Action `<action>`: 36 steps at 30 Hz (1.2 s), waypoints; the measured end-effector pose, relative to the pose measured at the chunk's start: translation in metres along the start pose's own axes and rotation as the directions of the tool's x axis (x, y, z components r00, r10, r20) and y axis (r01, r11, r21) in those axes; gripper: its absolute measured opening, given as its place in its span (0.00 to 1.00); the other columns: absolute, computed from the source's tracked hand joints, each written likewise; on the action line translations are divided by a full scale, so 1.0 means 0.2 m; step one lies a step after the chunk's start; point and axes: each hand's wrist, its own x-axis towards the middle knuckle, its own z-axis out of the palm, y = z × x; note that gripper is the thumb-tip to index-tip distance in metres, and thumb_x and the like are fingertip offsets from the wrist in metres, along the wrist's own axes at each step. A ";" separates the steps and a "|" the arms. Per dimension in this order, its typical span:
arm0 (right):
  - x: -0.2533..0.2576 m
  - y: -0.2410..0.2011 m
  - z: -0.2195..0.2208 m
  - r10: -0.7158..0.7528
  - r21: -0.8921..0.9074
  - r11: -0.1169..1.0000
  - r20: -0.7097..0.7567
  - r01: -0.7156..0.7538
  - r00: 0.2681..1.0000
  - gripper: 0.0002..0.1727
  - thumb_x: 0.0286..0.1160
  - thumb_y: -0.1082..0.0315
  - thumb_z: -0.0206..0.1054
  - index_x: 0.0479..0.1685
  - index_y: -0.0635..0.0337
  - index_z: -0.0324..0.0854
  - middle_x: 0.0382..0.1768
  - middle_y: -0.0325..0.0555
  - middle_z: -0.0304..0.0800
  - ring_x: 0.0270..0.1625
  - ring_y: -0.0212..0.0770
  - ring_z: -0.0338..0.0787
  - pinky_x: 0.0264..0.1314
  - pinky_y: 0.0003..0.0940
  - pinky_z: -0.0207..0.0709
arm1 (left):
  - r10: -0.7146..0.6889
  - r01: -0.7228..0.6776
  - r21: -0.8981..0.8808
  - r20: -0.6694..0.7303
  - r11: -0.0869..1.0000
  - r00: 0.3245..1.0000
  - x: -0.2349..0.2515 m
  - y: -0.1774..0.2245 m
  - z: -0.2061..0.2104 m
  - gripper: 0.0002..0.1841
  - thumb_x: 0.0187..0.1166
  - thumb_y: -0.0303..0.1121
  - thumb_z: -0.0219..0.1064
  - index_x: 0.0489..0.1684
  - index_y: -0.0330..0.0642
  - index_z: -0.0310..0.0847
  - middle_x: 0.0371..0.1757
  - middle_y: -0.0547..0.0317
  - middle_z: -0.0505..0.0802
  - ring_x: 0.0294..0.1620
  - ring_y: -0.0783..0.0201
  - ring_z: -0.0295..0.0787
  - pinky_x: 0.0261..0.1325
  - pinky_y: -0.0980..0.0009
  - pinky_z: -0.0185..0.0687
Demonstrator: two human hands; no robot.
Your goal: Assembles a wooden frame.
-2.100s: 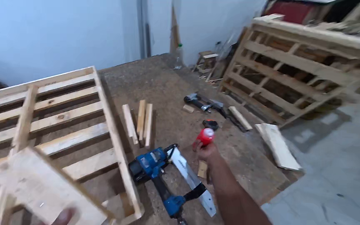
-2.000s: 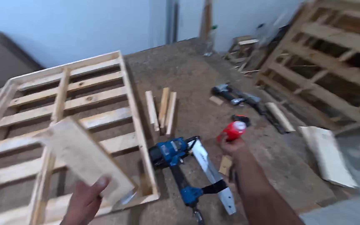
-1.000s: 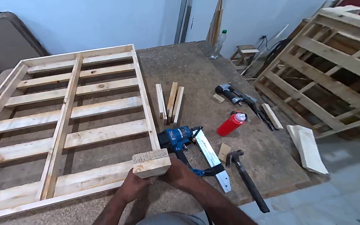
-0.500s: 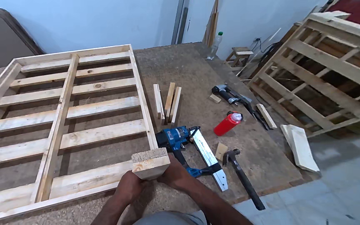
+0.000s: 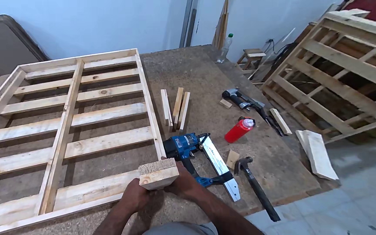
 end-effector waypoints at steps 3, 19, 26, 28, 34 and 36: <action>-0.06 -0.02 0.00 0.074 0.041 0.996 0.020 -0.075 0.997 0.37 0.69 0.55 0.78 0.82 0.48 0.74 0.95 0.50 0.49 0.92 0.53 0.60 0.90 0.53 0.60 | 0.028 -0.028 0.009 0.024 1.000 0.999 0.00 -0.02 -0.02 0.24 0.78 0.50 0.69 0.62 0.41 0.88 0.63 0.45 0.93 0.70 0.49 0.87 0.78 0.45 0.74; 0.00 -0.07 -0.04 0.088 -0.098 0.992 0.050 -0.083 0.995 0.29 0.72 0.54 0.75 0.69 0.60 0.81 0.90 0.66 0.56 0.89 0.65 0.63 0.87 0.62 0.61 | -0.066 0.066 -0.006 0.052 0.998 0.996 0.03 -0.10 0.02 0.34 0.77 0.57 0.68 0.74 0.40 0.81 0.74 0.46 0.87 0.80 0.53 0.78 0.86 0.52 0.66; 0.01 -0.05 -0.03 0.027 -0.166 0.986 -0.004 -0.027 1.000 0.28 0.72 0.51 0.74 0.67 0.60 0.83 0.86 0.68 0.63 0.86 0.65 0.68 0.84 0.62 0.65 | -0.047 0.044 0.041 0.050 0.998 0.998 0.03 -0.09 0.01 0.34 0.78 0.58 0.66 0.74 0.41 0.81 0.74 0.45 0.86 0.80 0.52 0.78 0.86 0.51 0.65; 0.00 -0.04 -0.03 0.045 -0.134 0.990 0.007 -0.043 0.999 0.29 0.71 0.52 0.75 0.68 0.58 0.82 0.88 0.66 0.59 0.87 0.64 0.67 0.85 0.63 0.64 | -0.029 0.027 0.061 0.033 0.998 0.999 0.03 -0.09 0.02 0.32 0.78 0.57 0.67 0.73 0.41 0.82 0.74 0.45 0.87 0.80 0.52 0.78 0.86 0.51 0.66; 0.00 -0.02 -0.02 0.078 -0.025 0.997 0.041 -0.077 0.996 0.29 0.69 0.56 0.78 0.71 0.53 0.82 0.92 0.63 0.52 0.90 0.62 0.61 0.89 0.59 0.60 | -0.002 0.001 0.024 0.021 1.000 1.000 0.02 -0.09 0.02 0.30 0.77 0.56 0.68 0.69 0.42 0.85 0.70 0.45 0.89 0.76 0.51 0.82 0.83 0.48 0.70; 0.00 -0.03 -0.02 0.079 -0.028 0.997 0.042 -0.078 0.996 0.29 0.68 0.57 0.79 0.70 0.54 0.83 0.91 0.64 0.52 0.89 0.62 0.63 0.88 0.59 0.62 | 0.016 -0.016 0.010 -0.039 1.000 0.999 0.01 -0.10 0.04 0.29 0.76 0.55 0.68 0.67 0.42 0.86 0.69 0.45 0.90 0.75 0.51 0.83 0.81 0.48 0.71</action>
